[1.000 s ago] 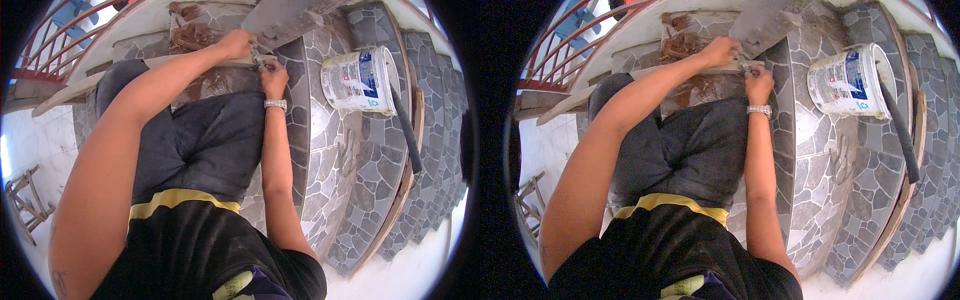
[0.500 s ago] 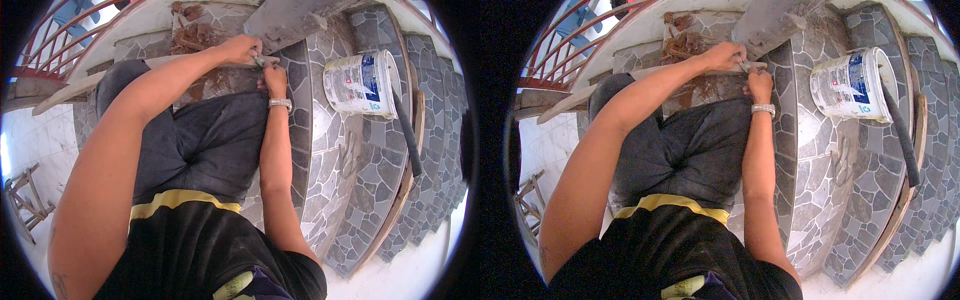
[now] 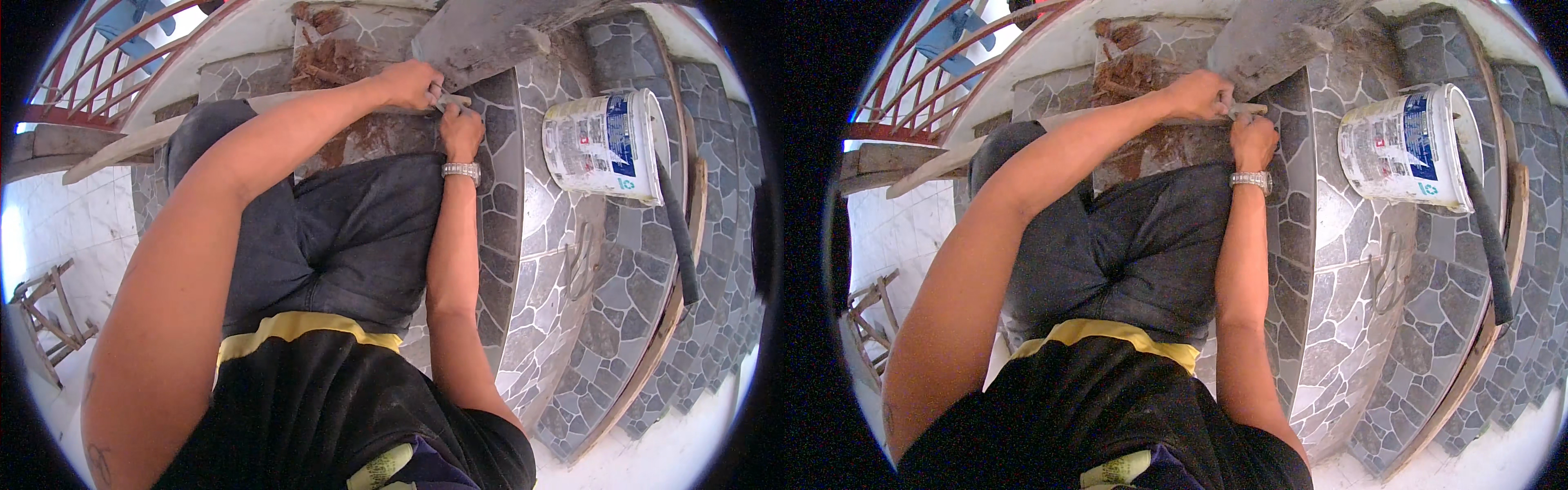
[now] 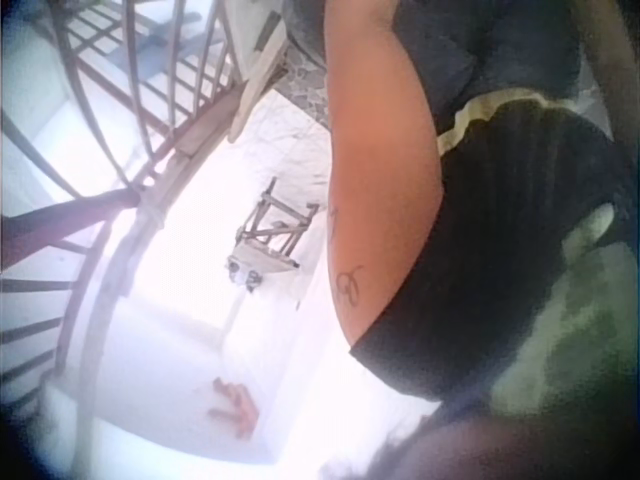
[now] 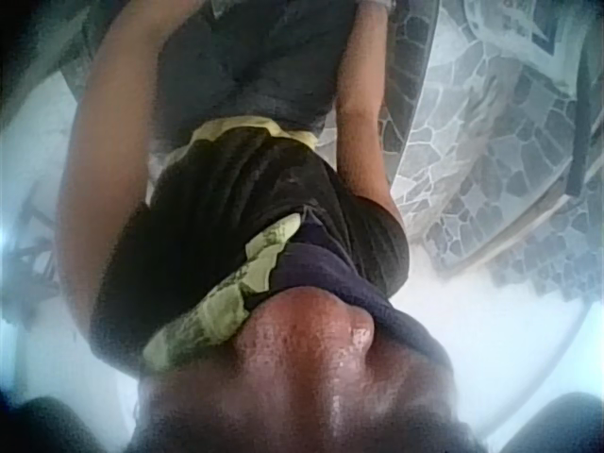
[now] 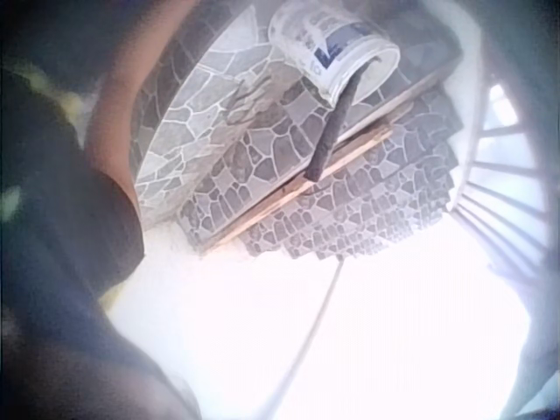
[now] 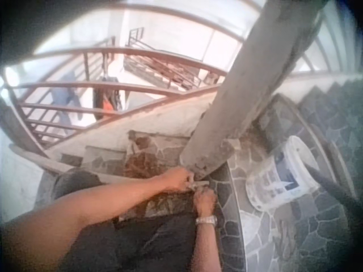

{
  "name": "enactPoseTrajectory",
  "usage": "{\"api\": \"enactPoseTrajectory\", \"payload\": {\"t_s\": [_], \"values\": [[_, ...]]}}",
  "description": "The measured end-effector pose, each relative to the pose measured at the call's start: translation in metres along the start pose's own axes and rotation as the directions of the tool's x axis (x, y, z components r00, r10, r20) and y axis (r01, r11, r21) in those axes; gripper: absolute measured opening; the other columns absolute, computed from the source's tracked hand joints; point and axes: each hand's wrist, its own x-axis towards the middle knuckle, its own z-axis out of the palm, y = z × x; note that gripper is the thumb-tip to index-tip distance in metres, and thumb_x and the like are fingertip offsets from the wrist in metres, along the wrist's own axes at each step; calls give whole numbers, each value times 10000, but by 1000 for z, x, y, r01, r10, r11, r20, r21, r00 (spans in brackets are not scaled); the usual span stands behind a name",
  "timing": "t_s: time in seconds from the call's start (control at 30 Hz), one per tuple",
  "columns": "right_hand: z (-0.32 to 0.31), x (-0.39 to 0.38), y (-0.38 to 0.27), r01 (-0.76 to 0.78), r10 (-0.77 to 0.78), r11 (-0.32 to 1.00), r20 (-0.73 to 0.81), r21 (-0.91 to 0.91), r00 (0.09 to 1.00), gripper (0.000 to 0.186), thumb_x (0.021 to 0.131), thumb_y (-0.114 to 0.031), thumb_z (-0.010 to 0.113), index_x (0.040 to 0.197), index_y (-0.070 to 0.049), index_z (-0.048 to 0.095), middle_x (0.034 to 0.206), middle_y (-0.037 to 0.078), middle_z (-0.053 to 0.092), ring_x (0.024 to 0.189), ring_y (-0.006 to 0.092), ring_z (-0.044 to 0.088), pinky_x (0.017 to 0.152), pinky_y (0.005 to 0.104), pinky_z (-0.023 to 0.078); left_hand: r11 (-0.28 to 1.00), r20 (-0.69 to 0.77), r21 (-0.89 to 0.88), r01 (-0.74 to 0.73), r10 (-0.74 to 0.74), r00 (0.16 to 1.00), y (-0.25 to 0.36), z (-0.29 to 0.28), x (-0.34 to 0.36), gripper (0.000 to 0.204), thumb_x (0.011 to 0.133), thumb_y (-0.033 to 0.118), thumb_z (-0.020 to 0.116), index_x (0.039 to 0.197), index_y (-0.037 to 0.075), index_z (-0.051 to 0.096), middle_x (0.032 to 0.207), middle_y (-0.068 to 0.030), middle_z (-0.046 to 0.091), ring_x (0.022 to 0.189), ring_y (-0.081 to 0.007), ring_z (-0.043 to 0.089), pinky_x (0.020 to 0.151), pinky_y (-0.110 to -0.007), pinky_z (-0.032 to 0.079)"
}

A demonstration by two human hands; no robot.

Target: The person applies a grey substance to the side of a tiled staircase by hand. They position a wooden board against the stairs and secure it with a wire before smoothing the material with their fingers.

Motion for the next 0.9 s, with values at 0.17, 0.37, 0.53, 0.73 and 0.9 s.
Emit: {"api": "enactPoseTrajectory", "payload": {"t_s": [0.17, 0.37, 0.53, 0.73, 0.9], "values": [[-2, -1, 3, 80, -83, 994, 36, 70, 996, 400, 838, -302, 548, 900, 63, 701, 956, 329, 647, 914, 511, 628, 852, 536, 490, 995, 8, 73, 65, -66, 998, 19, 4, -8, 216, 759, 151, 728, 958, 92, 670, 914, -152, 695, 892, -366, 667, 776, -473, 524], [-2, 11, 20, 25, -44, 995, 185, 99, 982, 418, 904, -337, 556, 899, 64, 674, 842, 285, 679, 782, 448, 664, 749, 523, 524, 996, -32, 85, -25, 28, 999, 12, 15, -9, 249, 750, 129, 715, 983, 85, 641, 1009, -155, 651, 990, -377, 630, 814, -486, 519], [-14, 9, 10, -579, 186, 471, 567, 665, 803, 258, 966, -323, 541, 916, -74, 588, 613, -7, 473, 483, 105, 489, 420, 255, 430, 993, -70, 97, -72, 79, 994, 6, 18, -14, 245, 761, 122, 704, 991, 67, 640, 986, -156, 635, 985, -377, 624, 811, -471, 514], [-3, 34, 18, -837, 10, -212, 858, 505, 514, 133, 988, -172, 508, 914, -70, 549, 542, -69, 329, 397, 64, 291, 385, 227, 281, 949, -156, 12, -314, 312, 937, -18, 20, -8, 240, 781, 160, 739, 987, 68, 657, 921, -144, 646, 921, -359, 640, 776, -456, 506], [4, 16, 10, -721, 45, -133, 731, 680, 681, 131, 971, -159, 534, 877, -68, 536, 539, -59, 284, 396, 78, 254, 379, 254, 225, 929, -224, -64, -365, 343, 912, -26, 24, -15, 204, 823, 175, 722, 1010, 99, 697, 884, -128, 636, 847, -349, 630, 749, -432, 507]]}}
